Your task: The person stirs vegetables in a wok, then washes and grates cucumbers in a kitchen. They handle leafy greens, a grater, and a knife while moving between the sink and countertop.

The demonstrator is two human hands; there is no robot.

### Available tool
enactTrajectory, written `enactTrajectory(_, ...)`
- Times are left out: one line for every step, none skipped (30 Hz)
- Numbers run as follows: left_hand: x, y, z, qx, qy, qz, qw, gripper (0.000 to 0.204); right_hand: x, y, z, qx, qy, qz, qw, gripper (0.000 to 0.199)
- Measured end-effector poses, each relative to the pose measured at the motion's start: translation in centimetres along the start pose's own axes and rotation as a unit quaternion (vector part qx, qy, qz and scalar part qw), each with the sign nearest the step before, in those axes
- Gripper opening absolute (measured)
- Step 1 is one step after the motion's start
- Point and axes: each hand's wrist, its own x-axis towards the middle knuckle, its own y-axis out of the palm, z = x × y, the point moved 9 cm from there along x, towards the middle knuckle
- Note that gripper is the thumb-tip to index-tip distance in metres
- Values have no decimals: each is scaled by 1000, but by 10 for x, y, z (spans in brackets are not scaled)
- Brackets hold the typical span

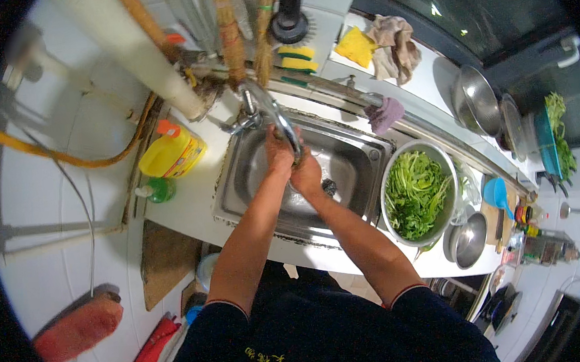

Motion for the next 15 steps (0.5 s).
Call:
enactTrajectory(20,-19,3,132,87,-21,987,37,-7,14,-2,-49,64,94,992,43)
enactTrajectory(-2,3,-25,230,226,5,947,39,-11,9,-5,-71,84,97,989,43)
enactTrajectory(-3,3,-33,225,284,6,932,36,-14,11,-1,-72,75,96,990,40)
enactTrajectory(-4,1,-38,220,340,7,914,34,-12,14,-1,-83,138,137,977,61)
enactTrajectory(-13,10,-46,261,300,9,917,31,-13,-1,17,18,105,97,990,36)
enactTrajectory(-9,11,-49,303,317,0,899,30,-9,0,21,58,59,26,996,35)
enactTrajectory(-19,20,-62,349,373,-7,860,28,-9,-2,21,66,60,33,995,35)
enactTrajectory(-4,10,-56,354,366,-6,861,25,-11,5,21,107,81,74,988,34)
enactTrajectory(9,2,-28,160,124,-14,979,21,-15,-2,22,195,89,56,975,37)
enactTrajectory(18,-4,-23,110,35,-22,993,21,-15,-6,19,216,81,53,972,41)
enactTrajectory(32,-10,-10,7,-42,33,999,20,-15,-6,16,239,68,54,967,44)
enactTrajectory(39,-15,5,-97,-116,82,985,21,-14,-1,16,264,50,60,961,47)
enactTrajectory(40,-10,16,-109,-146,116,976,24,-15,8,5,313,47,54,947,53)
enactTrajectory(40,-14,25,-122,-173,142,967,27,-16,17,4,348,75,117,927,53)
enactTrajectory(39,-22,26,-134,-196,163,958,31,-18,16,-1,381,100,185,900,53)
